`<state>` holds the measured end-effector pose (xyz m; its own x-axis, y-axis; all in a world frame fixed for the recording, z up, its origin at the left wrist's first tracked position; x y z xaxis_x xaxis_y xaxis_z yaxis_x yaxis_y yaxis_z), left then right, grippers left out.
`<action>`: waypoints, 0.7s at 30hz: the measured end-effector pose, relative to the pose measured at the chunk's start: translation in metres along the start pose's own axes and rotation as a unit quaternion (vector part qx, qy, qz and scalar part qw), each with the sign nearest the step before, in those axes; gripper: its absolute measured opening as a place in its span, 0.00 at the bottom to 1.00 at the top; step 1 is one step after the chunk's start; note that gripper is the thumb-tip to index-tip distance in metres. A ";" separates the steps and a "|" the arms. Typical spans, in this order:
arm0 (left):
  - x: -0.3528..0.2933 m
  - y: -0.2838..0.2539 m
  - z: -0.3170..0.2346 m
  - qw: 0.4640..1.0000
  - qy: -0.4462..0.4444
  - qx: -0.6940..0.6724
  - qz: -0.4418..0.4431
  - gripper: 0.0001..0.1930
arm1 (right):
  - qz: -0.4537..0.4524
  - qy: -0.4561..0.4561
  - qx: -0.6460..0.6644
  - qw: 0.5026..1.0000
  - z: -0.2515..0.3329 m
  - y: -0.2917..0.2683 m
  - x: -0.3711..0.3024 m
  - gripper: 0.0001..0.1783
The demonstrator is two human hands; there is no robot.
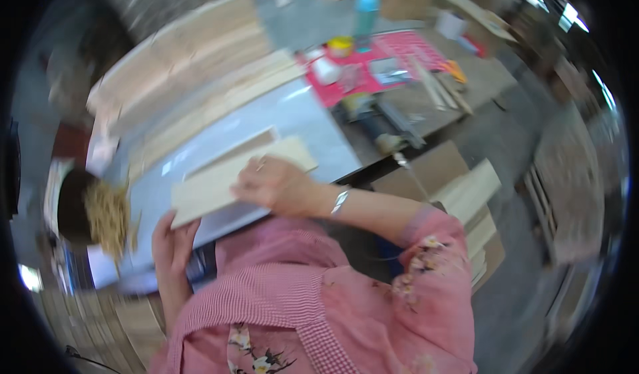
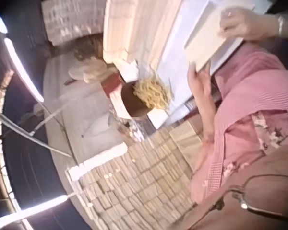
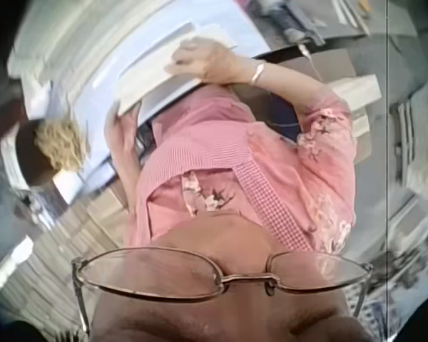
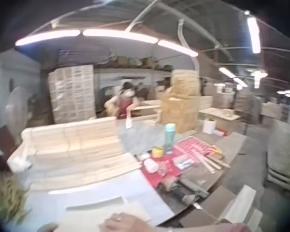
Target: Assembling wooden boxes by applying glue to the joints and securing them with a pneumatic nail gun.
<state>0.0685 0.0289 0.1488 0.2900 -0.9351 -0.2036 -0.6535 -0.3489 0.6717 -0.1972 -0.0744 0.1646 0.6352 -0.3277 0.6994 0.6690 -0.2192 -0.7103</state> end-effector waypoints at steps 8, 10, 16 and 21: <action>0.029 -0.040 -0.014 0.993 0.062 0.103 0.010 0.21 | 0.189 0.052 -0.015 0.980 -0.052 0.015 0.028 0.35; 0.034 -0.041 -0.013 0.993 0.047 0.090 0.054 0.21 | 0.249 0.088 -0.009 0.965 -0.057 0.020 0.037 0.41; 0.056 -0.063 -0.019 0.995 0.065 0.073 0.023 0.21 | 0.276 0.143 0.037 0.950 -0.070 0.038 0.060 0.45; 0.052 -0.094 -0.014 0.882 0.178 0.434 -0.033 0.17 | 0.276 0.148 0.031 0.949 -0.086 0.042 0.058 0.46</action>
<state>0.1550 0.0137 0.0854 0.4476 -0.8865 0.1177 -0.8716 -0.4619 -0.1645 -0.1654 -0.1812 0.1685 0.7649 -0.6233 0.1626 0.2930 0.1118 -0.9495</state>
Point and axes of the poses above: each hand's wrist, its own x-axis towards the middle knuckle, its own y-axis out of the palm, z = x × y, the point moved 2 cm from there along x, towards the middle knuckle, and after that the axes turned 8 degrees about y, right-handed, at the moved point
